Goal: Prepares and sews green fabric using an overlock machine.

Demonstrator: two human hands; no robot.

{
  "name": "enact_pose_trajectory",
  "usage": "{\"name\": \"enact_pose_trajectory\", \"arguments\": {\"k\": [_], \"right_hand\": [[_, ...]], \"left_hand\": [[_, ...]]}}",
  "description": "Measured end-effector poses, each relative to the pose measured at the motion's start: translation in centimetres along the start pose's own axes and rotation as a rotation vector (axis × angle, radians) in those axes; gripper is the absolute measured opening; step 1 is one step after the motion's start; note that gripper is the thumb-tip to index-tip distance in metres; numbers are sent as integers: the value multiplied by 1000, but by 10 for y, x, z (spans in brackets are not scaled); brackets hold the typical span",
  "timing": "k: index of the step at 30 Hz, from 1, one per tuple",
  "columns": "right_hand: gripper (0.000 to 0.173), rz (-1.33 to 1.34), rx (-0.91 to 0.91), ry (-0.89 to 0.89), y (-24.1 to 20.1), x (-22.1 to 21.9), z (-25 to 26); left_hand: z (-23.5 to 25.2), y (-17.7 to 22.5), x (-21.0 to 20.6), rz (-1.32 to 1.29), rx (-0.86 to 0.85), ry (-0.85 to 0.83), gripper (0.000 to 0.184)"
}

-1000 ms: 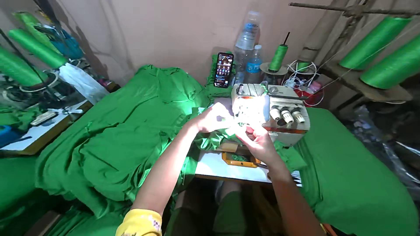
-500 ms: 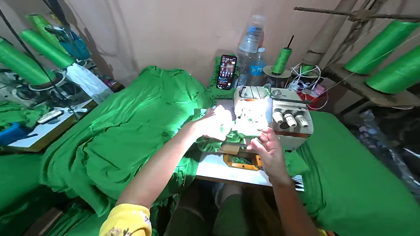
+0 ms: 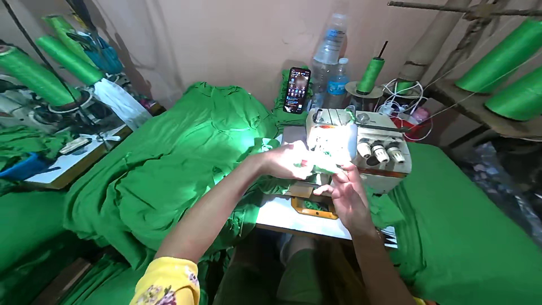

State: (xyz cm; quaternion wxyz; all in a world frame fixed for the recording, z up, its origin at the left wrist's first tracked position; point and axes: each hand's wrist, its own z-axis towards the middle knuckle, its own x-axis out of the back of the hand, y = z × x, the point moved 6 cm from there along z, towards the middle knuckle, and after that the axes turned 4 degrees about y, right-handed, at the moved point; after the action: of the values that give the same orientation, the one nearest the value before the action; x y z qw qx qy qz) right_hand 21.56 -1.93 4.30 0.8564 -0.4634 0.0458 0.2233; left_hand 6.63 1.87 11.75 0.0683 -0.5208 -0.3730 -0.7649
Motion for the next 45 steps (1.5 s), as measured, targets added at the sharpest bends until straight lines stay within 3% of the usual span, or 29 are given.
{"name": "enact_pose_trajectory", "arguments": {"k": [2,5,6,9,13,16,18,21,24,27,32,36,38,40,42,44,45], "right_hand": [[75,15,19,16,1,-3,1],[103,-58,7,21,4,-8,0],[103,-136,-8,2,5,-10,-2],[83,-456,-21,-6,9,-7,-6],[81,-479,-49,-47,11,2,0],[78,-526,-6,-52,11,1,2],[78,-521,-9,-46,12,3,2],[72,-458,-56,-31,13,2,3],[63,-406,-50,-27,14,-3,6],[70,-448,-45,-19,14,-6,6],[86,-616,18,-83,5,-13,4],[86,-654,37,-77,-1,-14,5],[79,-816,130,-38,-11,-15,6],[61,-1128,342,100,-28,-22,4],[42,-1280,451,199,-36,-25,-3],[36,-1313,329,120,-33,-33,-10],[35,-1308,161,-28,-26,-41,-11]], "left_hand": [[-2,2,-4,-143,-15,45,8],[-4,14,-4,-36,-38,144,15],[-4,19,-4,18,-70,168,18],[-2,22,-3,137,-11,74,21],[10,-3,-5,434,115,-52,25],[16,-20,-6,340,184,-110,25],[15,-12,-3,179,144,-144,27],[6,10,-1,-84,0,-58,18],[3,17,0,-54,-71,-27,20],[2,10,1,-16,-15,-20,22],[0,14,-2,-44,101,-197,29],[7,11,0,16,60,-210,27],[12,1,-2,3,-19,-147,27],[8,2,8,-19,-9,-63,29],[-1,3,17,-91,-28,51,24],[-7,-8,20,-189,-10,90,14],[-8,-15,19,-247,42,66,13]]}}
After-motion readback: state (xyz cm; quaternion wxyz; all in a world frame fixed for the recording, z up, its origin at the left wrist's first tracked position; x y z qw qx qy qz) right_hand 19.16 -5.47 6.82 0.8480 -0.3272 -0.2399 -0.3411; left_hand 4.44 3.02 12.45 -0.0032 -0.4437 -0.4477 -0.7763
